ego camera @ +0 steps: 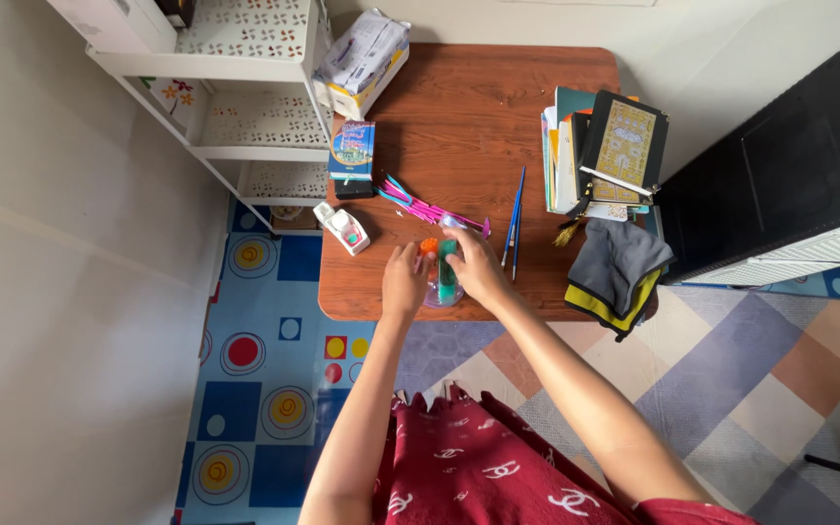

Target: The person sorts various small items from a wooden table into boxes and a plastic container. They place pens, markers, and other stationery into a repurposed chocolate box and a white box, then put the boxes on a nearby white shelf. Finally, they place highlighters and pens into a clear plastic container.

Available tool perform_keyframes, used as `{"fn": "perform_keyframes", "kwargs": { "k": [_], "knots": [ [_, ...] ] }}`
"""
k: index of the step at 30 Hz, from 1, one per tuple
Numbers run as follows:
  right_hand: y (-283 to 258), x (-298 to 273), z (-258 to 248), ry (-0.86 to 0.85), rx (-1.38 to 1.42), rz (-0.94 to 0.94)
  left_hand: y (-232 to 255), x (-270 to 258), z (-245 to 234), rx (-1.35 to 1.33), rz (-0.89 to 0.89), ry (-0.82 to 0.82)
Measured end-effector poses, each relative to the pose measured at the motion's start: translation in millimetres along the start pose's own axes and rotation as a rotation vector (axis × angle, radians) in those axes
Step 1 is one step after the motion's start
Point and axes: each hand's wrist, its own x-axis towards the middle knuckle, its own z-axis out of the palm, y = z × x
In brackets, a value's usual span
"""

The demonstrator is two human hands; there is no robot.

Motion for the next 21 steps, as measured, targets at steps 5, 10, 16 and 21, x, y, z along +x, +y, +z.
{"fn": "perform_keyframes", "kwargs": {
  "k": [5, 10, 16, 21],
  "knots": [
    [7, -8, 5, 0.061, -0.051, 0.044, -10, 2, 8, -0.016, 0.049, -0.028],
    [-7, -4, -1, 0.097, -0.007, 0.044, 7, -3, -6, -0.043, -0.012, -0.051],
    [2, 4, 8, 0.118, 0.009, 0.022, -10, -1, 1, 0.024, -0.057, -0.096],
    [10, 1, 16, 0.153, -0.06, -0.004, -2, 5, 4, -0.058, -0.028, -0.148]
  ]
}}
